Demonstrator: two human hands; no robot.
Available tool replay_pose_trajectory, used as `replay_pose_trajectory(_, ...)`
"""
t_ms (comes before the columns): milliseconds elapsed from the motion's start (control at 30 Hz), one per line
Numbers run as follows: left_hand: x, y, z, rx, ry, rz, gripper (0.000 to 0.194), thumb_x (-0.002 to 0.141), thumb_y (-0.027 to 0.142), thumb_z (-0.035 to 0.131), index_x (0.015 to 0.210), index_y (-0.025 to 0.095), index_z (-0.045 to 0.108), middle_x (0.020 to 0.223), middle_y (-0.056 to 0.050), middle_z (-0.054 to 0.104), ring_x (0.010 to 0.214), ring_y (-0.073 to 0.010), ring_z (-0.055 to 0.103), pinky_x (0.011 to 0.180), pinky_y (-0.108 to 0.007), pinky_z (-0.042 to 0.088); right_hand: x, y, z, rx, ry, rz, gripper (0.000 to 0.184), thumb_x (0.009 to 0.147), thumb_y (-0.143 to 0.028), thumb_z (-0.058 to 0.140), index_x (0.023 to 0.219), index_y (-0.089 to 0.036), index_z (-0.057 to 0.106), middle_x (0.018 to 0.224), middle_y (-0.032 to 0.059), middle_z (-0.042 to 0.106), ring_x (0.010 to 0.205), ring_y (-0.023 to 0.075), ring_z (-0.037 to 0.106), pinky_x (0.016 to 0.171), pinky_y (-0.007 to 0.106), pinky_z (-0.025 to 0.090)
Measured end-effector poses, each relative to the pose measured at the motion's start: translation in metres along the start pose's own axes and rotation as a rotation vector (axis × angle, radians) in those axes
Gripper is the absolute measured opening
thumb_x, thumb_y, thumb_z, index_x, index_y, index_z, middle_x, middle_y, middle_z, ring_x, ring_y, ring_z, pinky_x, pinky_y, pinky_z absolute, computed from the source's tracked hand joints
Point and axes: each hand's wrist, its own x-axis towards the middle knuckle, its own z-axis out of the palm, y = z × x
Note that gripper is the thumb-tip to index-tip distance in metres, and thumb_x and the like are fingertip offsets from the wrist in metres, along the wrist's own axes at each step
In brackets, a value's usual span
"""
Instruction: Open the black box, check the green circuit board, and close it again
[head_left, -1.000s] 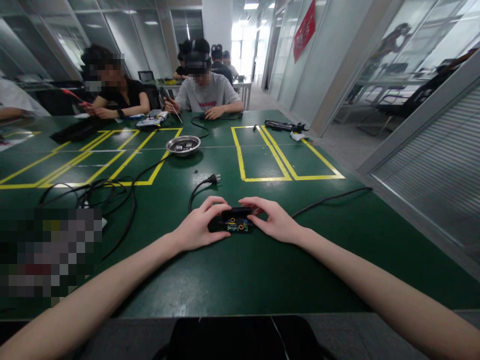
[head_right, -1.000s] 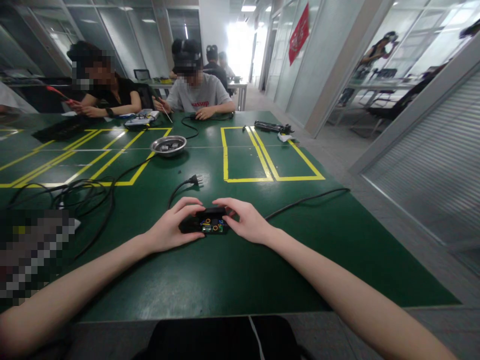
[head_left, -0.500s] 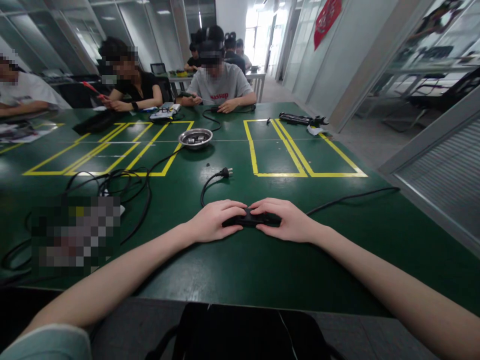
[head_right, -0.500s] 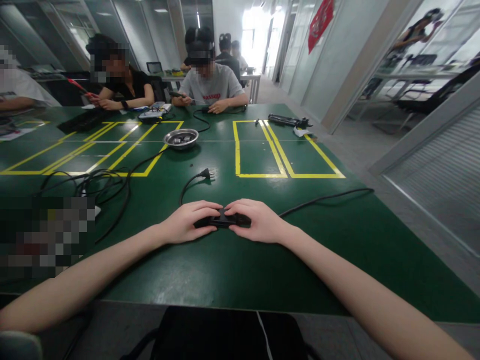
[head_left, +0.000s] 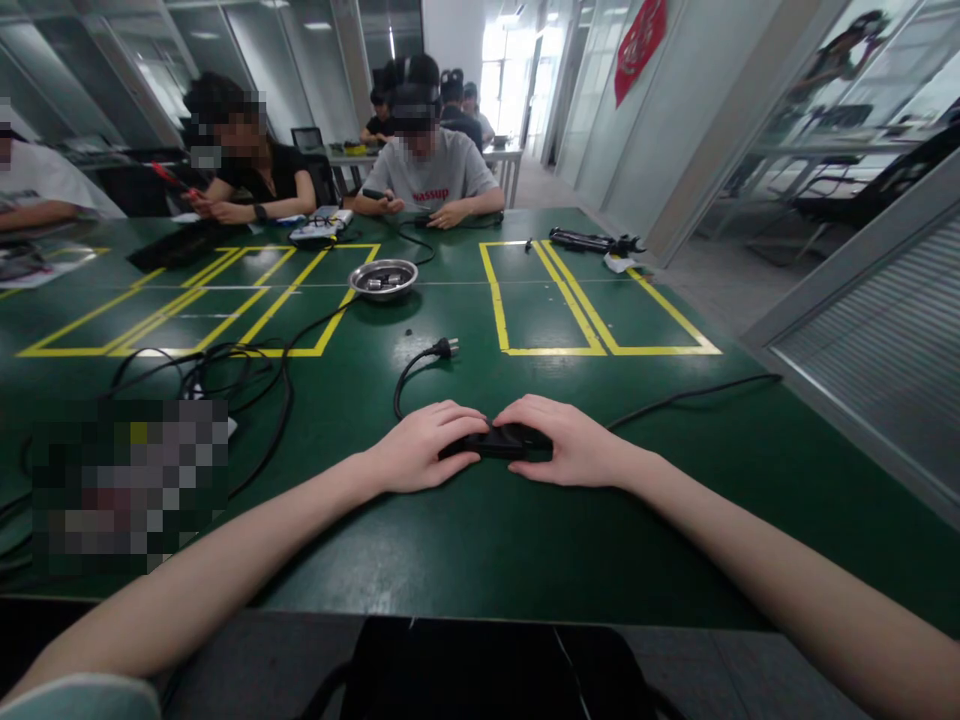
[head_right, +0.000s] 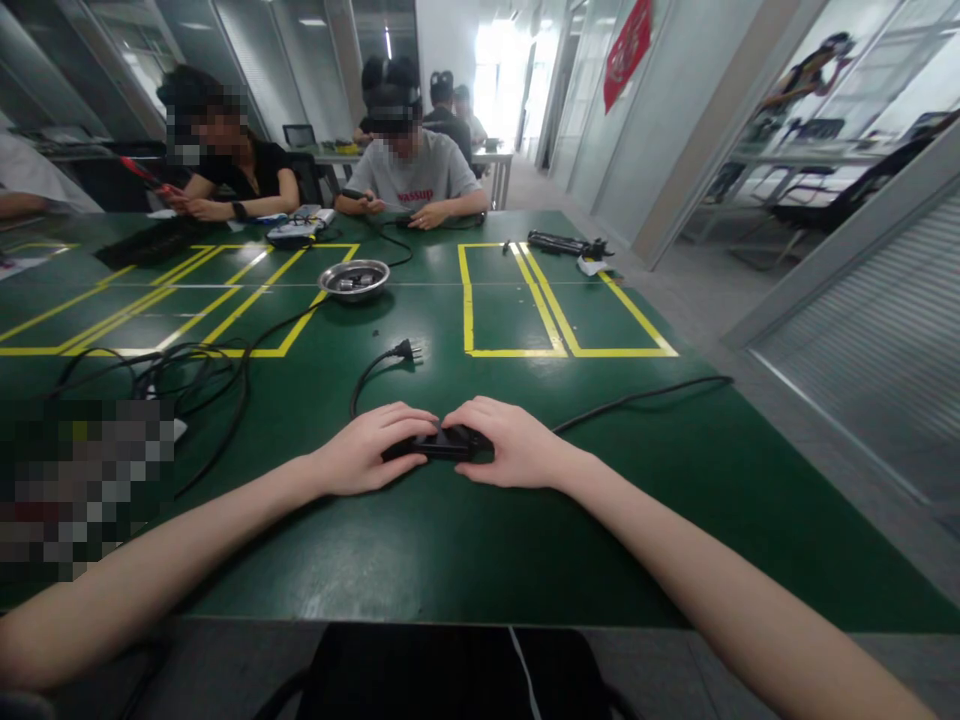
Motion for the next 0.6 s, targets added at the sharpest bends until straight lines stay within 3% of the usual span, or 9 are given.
replay_pose_trajectory(200,0.004,0.006,-0.003,0.102,-0.033,-0.020,0.026,0.106,0.034,0.046,0.122,0.017,0.060,0.117,-0.012,0.072,0.103,-0.0256,0.067,0.091,-0.040,0.053,0.004,-0.004,0.008,-0.243,0.036,-0.120,0.033,0.086,-0.021,0.063,0.118,-0.014,0.062,0.100,0.0119,0.073,0.088,0.0246,0.068,0.077,0.037,0.055)
replay_pose_trajectory(333,0.005,0.008,-0.001,0.220,-0.012,-0.038,0.037,0.106,0.043,0.046,0.124,0.014,0.060,0.100,-0.011,0.072,0.092,-0.0248,0.068,0.083,-0.038,0.052,0.005,-0.005,0.010,-0.409,0.010,-0.148,0.029,0.095,-0.024,0.053,0.120,-0.011,0.062,0.093,0.0122,0.074,0.080,0.0233,0.068,0.074,0.035,0.054)
replay_pose_trajectory(600,0.005,0.012,0.003,0.313,-0.026,-0.012,0.039,0.109,0.044,0.040,0.113,0.014,0.065,0.096,-0.011,0.072,0.089,-0.0247,0.067,0.080,-0.037,0.051,0.005,-0.008,0.008,-0.440,0.050,-0.172,0.038,0.107,-0.045,0.048,0.110,-0.013,0.068,0.084,0.0109,0.073,0.075,0.0228,0.068,0.066,0.033,0.048)
